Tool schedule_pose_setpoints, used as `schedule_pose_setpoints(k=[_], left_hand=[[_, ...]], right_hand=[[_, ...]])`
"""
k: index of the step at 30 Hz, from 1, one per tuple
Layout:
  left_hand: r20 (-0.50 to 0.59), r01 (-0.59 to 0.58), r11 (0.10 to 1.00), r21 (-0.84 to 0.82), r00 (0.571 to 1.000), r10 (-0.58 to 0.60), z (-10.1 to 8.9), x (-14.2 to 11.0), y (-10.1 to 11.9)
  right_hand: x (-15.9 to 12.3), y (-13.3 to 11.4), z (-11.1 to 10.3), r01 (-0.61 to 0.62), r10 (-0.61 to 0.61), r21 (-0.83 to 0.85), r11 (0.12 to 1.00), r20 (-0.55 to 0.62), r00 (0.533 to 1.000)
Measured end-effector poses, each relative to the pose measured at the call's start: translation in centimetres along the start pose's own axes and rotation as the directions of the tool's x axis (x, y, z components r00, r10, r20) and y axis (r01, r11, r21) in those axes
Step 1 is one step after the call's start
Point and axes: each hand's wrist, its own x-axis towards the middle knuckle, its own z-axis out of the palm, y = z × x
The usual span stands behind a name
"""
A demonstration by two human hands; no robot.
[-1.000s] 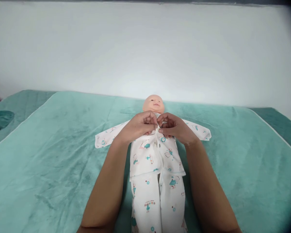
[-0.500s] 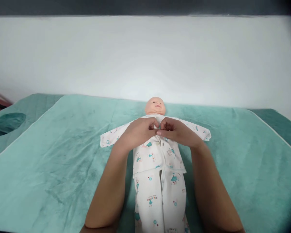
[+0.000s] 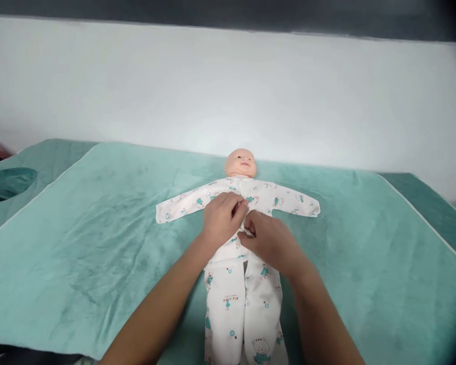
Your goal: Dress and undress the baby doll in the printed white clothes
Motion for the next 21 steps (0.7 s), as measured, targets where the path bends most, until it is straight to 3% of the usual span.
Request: schedule_pose_setpoints(k=[5,9,11,13,15,17,21], left_hand=[[-0.076,-0.009,0.992,-0.122,0.997,0.000,0.1,-0.5,-0.7],[-0.141,-0.006,0.969,-0.248,0.990,-0.030,0.1,-0.6,-1.0],[-0.061,-0.013,0.959,-0.282,0.998,-0.004,-0.4,-0.6,-1.1],[0.102,-0.023,0.950,-0.310,0.993,0.057,-1.5,-0.4,-1.2],[0.283,-0.015,0.939,-0.345,0.952,0.119,-2.8,-0.1,-1.3],[0.397,-0.010,0.931,-0.364,0.903,0.164,-3.9,0.1,-1.4],[0.430,-0.070,0.930,-0.360,0.872,0.232,-4.3,0.0,-1.2]], right_hand=[[0.1,2.4,-1.0,0.001,-0.044,0.365,0.931,0.111,0.993],[0.8,4.2,-0.9,-0.090,-0.106,0.696,0.712,0.233,0.967],[1.0,4.9,-0.6,-0.114,-0.129,0.784,0.611,0.240,0.962],[1.1,5.5,-0.4,-0.120,-0.124,0.827,0.549,0.223,0.967],[1.2,5.8,-0.2,-0.114,-0.111,0.846,0.521,0.199,0.974],[1.3,5.8,-0.1,-0.106,-0.101,0.852,0.512,0.182,0.978],[1.3,5.5,-0.1,-0.112,-0.081,0.838,0.533,0.182,0.980]])
